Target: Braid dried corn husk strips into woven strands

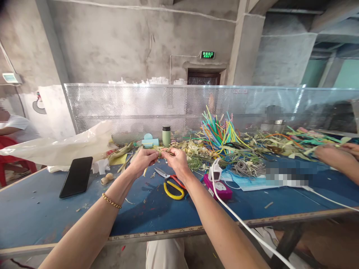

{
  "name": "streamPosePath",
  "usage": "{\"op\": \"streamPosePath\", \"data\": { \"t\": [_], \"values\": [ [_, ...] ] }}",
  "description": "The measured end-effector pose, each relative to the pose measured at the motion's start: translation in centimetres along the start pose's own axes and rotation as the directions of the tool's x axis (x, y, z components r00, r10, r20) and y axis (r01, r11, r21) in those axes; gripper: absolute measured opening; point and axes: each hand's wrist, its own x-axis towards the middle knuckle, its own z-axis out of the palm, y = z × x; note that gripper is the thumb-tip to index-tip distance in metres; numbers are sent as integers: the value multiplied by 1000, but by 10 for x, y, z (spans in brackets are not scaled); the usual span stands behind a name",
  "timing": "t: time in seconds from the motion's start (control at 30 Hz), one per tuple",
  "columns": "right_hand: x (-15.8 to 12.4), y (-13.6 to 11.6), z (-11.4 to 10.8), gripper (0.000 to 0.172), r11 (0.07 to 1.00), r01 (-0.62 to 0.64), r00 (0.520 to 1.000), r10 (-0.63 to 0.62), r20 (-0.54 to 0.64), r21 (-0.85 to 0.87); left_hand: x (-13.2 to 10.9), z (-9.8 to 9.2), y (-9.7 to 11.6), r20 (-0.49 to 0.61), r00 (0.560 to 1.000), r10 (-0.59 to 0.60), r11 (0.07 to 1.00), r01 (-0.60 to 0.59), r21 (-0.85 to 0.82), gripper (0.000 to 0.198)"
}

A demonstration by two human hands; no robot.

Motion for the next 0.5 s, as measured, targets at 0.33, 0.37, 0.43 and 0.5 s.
{"op": "streamPosePath", "data": {
  "t": [0.33,0.37,0.43,0.5],
  "values": [
    [3,5,-3,37,1000,3,1000,-3,1,11,-4,-2,10,71,989,128,981,-137,140,31],
    [3,5,-4,37,1000,3,1000,-3,1,7,-4,-2,10,74,987,142,977,-152,151,30],
    [2,5,-4,38,1000,0,1000,1,7,-13,-4,-3,9,71,986,151,973,-161,167,28],
    [1,2,-6,40,999,-10,999,12,42,-35,-3,-5,7,57,989,137,976,-144,166,27]
  ]
}}
